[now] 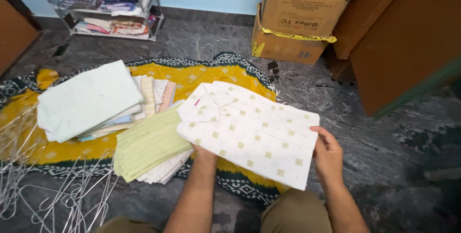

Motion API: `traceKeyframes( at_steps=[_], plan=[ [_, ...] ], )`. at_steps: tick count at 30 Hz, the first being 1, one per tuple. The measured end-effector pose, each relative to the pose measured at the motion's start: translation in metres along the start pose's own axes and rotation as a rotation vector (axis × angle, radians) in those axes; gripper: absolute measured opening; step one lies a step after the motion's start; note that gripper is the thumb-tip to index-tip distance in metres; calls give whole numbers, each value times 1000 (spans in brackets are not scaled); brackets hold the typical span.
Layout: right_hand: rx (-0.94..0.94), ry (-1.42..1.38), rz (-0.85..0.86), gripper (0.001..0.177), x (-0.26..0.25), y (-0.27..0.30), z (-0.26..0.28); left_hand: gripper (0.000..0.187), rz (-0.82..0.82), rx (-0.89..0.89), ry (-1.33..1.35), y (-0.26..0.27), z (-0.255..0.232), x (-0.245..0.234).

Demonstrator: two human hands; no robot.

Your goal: The person sits on the floor and places folded white shirts onto wire hangers. They then walk to a green metal wardrobe and hang the shirts on the rail inside.

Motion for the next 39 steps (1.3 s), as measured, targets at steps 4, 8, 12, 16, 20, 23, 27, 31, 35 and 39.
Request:
traceKeyframes(
  at_steps=[4,8,12,16,20,23,27,31,35,39],
  plan=[
    [206,-145,68,36,-7,-6,1,81,-32,-11,162,-18,5,-13],
    [280,-22,49,69,-4,-12,-19,79,-224,-51,-117,-35,7,-32],
    [328,-175,132,66,-18,-12,-86,83,-394,-239,-301,-44,12,-73],
    [486,-198,154,54,-48,14,-179,88,-505,-372,-313,-35,25,-133],
    [670,-128,84,57,-56,53,-236,101,-526,-469,-188,-30,38,-178],
    [766,-119,85,57,-51,83,-269,106,-657,-553,-269,-28,43,-215],
    [914,-48,27,56,-51,99,-317,105,-630,-645,-416,-28,49,-256],
    [1091,-6,216,46,-68,103,-324,85,-763,-561,-1173,-12,38,-291],
    [1374,381,729,43,-85,60,-286,60,-526,-36,-2215,31,26,-293],
    [859,617,871,44,-50,-52,-266,54,-110,-203,-2446,74,48,-266]
  ],
)
Point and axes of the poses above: each hand's wrist, its own y-axis away from the middle knuckle, its own x-axis out of the palm, z = x × y, the point moved 2 cm from there along -y, towards the middle knuckle, and after that the axes turned 3 degrees about z, right-handed, at the moved point
